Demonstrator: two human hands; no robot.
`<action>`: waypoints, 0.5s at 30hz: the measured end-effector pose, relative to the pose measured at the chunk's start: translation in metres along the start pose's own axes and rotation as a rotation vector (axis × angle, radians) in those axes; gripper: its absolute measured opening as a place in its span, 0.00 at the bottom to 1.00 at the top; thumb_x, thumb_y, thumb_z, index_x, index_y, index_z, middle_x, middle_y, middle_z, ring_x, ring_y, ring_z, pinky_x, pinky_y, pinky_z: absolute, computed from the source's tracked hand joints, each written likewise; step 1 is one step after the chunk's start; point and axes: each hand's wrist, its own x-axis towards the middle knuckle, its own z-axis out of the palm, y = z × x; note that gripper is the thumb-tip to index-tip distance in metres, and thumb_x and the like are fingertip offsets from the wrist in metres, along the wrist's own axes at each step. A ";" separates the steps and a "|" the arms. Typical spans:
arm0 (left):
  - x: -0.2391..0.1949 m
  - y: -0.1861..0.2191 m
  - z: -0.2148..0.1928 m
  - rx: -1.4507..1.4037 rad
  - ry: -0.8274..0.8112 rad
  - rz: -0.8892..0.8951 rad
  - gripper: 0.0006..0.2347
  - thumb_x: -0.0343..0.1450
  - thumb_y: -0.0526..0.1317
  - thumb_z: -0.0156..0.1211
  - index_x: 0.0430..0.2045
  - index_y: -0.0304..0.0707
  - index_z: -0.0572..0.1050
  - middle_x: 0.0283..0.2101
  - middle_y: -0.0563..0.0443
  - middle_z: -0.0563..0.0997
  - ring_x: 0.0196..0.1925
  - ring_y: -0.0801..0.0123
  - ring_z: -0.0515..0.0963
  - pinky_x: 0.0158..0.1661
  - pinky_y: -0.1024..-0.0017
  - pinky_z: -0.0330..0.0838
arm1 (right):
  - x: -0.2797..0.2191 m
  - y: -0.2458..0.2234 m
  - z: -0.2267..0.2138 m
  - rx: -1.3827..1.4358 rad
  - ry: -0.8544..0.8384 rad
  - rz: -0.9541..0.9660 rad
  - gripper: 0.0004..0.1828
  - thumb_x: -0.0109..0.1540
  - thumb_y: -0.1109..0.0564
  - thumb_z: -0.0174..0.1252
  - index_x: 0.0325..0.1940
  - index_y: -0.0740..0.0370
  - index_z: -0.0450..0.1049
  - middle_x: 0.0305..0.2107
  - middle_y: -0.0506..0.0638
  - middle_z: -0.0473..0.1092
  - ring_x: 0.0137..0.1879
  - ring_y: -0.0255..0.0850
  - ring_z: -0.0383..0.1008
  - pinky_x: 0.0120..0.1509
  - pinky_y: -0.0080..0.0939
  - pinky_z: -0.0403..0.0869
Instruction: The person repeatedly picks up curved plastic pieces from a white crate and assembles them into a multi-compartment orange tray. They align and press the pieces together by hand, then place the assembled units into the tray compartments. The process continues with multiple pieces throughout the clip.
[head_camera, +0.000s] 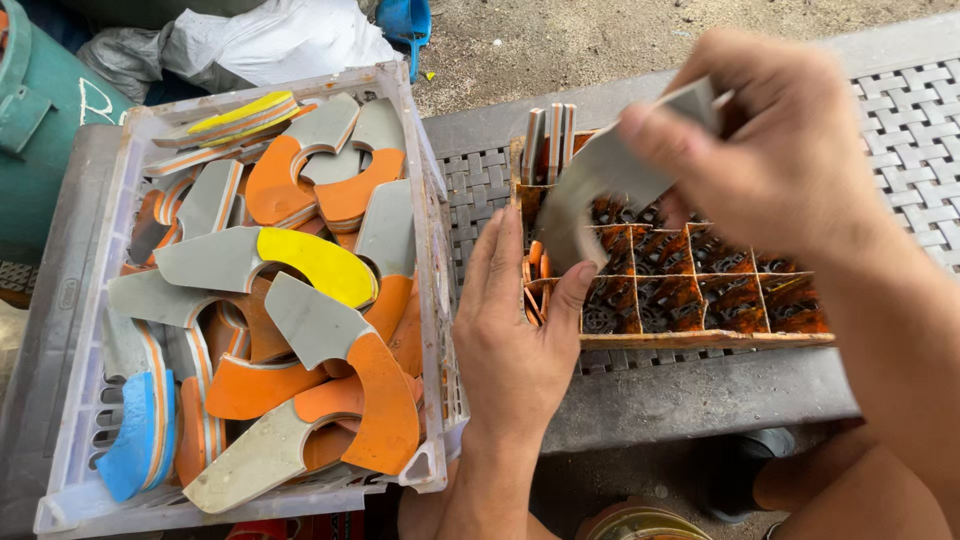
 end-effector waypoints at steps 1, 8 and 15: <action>-0.001 0.000 -0.002 -0.067 -0.018 -0.077 0.25 0.73 0.49 0.67 0.59 0.28 0.72 0.54 0.33 0.81 0.55 0.51 0.84 0.53 0.65 0.79 | -0.005 -0.011 0.007 0.002 -0.024 0.009 0.14 0.70 0.56 0.61 0.36 0.69 0.71 0.21 0.54 0.75 0.22 0.36 0.77 0.22 0.33 0.70; -0.005 -0.004 -0.015 -0.604 0.007 -0.430 0.18 0.76 0.41 0.61 0.56 0.26 0.74 0.40 0.48 0.85 0.40 0.75 0.83 0.41 0.78 0.78 | -0.006 -0.027 0.033 0.676 -0.265 -0.011 0.14 0.63 0.55 0.67 0.44 0.64 0.71 0.36 0.51 0.77 0.35 0.29 0.81 0.37 0.30 0.81; -0.008 -0.006 -0.012 -0.734 0.050 -0.392 0.15 0.77 0.37 0.60 0.55 0.24 0.73 0.44 0.49 0.84 0.44 0.77 0.84 0.44 0.79 0.80 | -0.024 0.055 0.093 -0.240 -0.498 -0.211 0.08 0.54 0.59 0.68 0.36 0.62 0.80 0.32 0.53 0.78 0.33 0.49 0.80 0.39 0.50 0.79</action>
